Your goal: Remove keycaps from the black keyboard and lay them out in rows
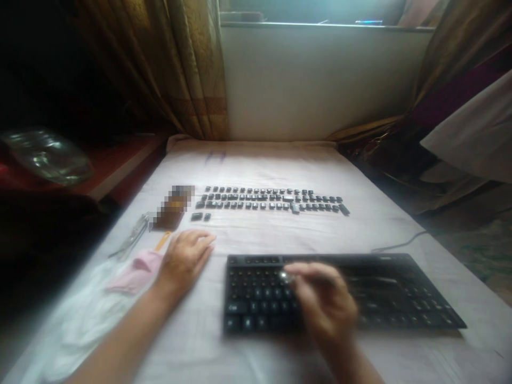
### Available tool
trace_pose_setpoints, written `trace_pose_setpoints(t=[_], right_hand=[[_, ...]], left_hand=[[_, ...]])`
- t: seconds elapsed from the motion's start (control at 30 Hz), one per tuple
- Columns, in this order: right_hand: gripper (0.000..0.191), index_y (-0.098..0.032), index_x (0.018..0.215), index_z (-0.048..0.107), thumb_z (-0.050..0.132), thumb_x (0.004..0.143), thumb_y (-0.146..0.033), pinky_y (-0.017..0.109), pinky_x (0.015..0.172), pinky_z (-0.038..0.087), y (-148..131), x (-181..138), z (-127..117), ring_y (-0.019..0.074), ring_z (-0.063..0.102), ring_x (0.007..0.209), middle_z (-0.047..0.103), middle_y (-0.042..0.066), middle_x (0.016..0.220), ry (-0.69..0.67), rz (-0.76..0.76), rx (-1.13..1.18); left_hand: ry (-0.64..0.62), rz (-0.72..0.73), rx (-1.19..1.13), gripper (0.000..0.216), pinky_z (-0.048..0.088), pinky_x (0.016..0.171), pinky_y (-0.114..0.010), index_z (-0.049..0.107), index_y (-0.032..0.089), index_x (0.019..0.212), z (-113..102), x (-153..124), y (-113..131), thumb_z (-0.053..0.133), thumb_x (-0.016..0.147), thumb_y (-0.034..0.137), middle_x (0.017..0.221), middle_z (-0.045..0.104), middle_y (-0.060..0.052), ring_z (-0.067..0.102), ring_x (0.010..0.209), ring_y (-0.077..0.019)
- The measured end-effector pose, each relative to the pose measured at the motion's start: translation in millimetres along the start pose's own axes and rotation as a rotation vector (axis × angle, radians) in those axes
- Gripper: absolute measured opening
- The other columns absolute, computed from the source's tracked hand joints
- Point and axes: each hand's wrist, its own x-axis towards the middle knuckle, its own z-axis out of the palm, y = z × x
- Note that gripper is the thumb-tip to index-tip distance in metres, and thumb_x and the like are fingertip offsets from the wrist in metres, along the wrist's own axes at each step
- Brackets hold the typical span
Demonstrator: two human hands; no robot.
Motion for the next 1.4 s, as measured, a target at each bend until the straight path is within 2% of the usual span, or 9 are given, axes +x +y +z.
trace_pose_setpoints(t=[0.1, 0.2, 0.4, 0.5, 0.6, 0.8, 1.1, 1.27, 1.4], right_hand=[[0.012, -0.023, 0.097, 0.058, 0.064, 0.087, -0.02, 0.024, 0.06, 0.058, 3.0, 1.1, 0.0, 0.0153, 0.07, 0.068, 0.076, 0.002, 0.082, 0.099, 0.221, 0.071], [0.02, -0.024, 0.102, 0.056, 0.068, 0.086, -0.027, 0.022, 0.054, 0.055, 4.1, 2.4, -3.5, 0.0123, 0.066, 0.058, 0.075, 0.0, 0.08, 0.108, 0.349, 0.164], [0.029, -0.021, 0.101, 0.061, 0.068, 0.087, -0.046, 0.026, 0.064, 0.06, -0.8, 4.4, -25.6, 0.0152, 0.072, 0.072, 0.075, 0.005, 0.098, -0.133, 0.601, 0.259], [0.034, -0.019, 0.098, 0.064, 0.064, 0.088, -0.052, 0.03, 0.069, 0.062, -4.0, 10.0, -31.4, 0.0176, 0.073, 0.073, 0.076, 0.006, 0.088, -0.25, 0.616, 0.249], [0.036, -0.018, 0.098, 0.066, 0.068, 0.084, -0.052, 0.031, 0.066, 0.061, -5.7, 19.6, -28.2, 0.0191, 0.073, 0.068, 0.073, 0.004, 0.072, -0.375, 0.564, 0.226], [0.017, -0.019, 0.089, 0.071, 0.066, 0.084, -0.034, 0.031, 0.067, 0.058, -2.0, 35.5, -11.3, 0.0183, 0.07, 0.069, 0.075, 0.003, 0.077, -0.6, 0.297, 0.072], [0.011, -0.022, 0.09, 0.07, 0.061, 0.086, -0.016, 0.029, 0.069, 0.056, -7.6, 45.7, 0.1, 0.0167, 0.07, 0.07, 0.075, 0.001, 0.078, -0.779, 0.024, -0.155], [0.012, -0.02, 0.092, 0.07, 0.061, 0.088, -0.014, 0.028, 0.072, 0.056, -10.9, 53.0, 8.7, 0.0168, 0.071, 0.074, 0.076, 0.004, 0.086, -0.932, -0.141, -0.219], [0.012, -0.019, 0.09, 0.069, 0.06, 0.088, -0.012, 0.027, 0.072, 0.056, -7.3, 54.5, 10.9, 0.0167, 0.071, 0.075, 0.075, 0.005, 0.087, -0.97, -0.19, -0.242]], left_hand=[[-0.007, -0.001, -0.079, 0.025, 0.047, 0.09, -0.041, 0.069, 0.021, 0.109, -3.3, -22.3, 21.7, 0.048, 0.098, 0.027, 0.105, 0.072, -0.007, 0.063, 0.1, -0.0249], [-0.014, -0.044, -0.169, 0.026, 0.049, 0.092, -0.041, 0.066, 0.022, 0.116, -4.4, -40.0, 40.8, 0.047, 0.098, 0.027, 0.111, 0.072, -0.007, 0.064, 0.103, -0.0236], [0.029, -0.185, -0.286, 0.037, 0.05, 0.099, -0.042, 0.057, 0.02, 0.131, 1.8, -61.2, 72.1, 0.045, 0.1, 0.033, 0.124, 0.069, -0.01, 0.064, 0.113, -0.0241], [0.013, -0.233, -0.309, 0.048, 0.047, 0.104, -0.046, 0.052, 0.019, 0.138, 3.4, -66.3, 81.1, 0.049, 0.097, 0.044, 0.132, 0.065, -0.012, 0.06, 0.12, -0.0278], [-0.06, -0.251, -0.322, 0.067, 0.044, 0.108, -0.049, 0.045, 0.02, 0.145, 1.4, -68.9, 83.4, 0.055, 0.09, 0.057, 0.139, 0.059, -0.014, 0.056, 0.126, -0.0317], [-0.164, -0.227, -0.329, 0.088, 0.04, 0.111, -0.052, 0.038, 0.02, 0.15, -2.5, -69.7, 78.8, 0.058, 0.081, 0.072, 0.144, 0.054, -0.016, 0.051, 0.132, -0.035], [-0.269, -0.208, -0.21, 0.098, 0.034, 0.114, -0.055, 0.033, 0.016, 0.153, 2.2, -73.1, 77.8, 0.065, 0.077, 0.068, 0.153, 0.043, -0.018, 0.038, 0.142, -0.0386], [-0.25, -0.213, -0.213, 0.098, 0.034, 0.114, -0.055, 0.034, 0.017, 0.153, 2.8, -72.8, 79.1, 0.067, 0.076, 0.067, 0.152, 0.045, -0.018, 0.04, 0.141, -0.0383], [-0.245, -0.212, -0.219, 0.098, 0.033, 0.115, -0.055, 0.032, 0.017, 0.154, 2.9, -73.4, 79.9, 0.067, 0.076, 0.067, 0.151, 0.046, -0.017, 0.04, 0.14, -0.0381]])
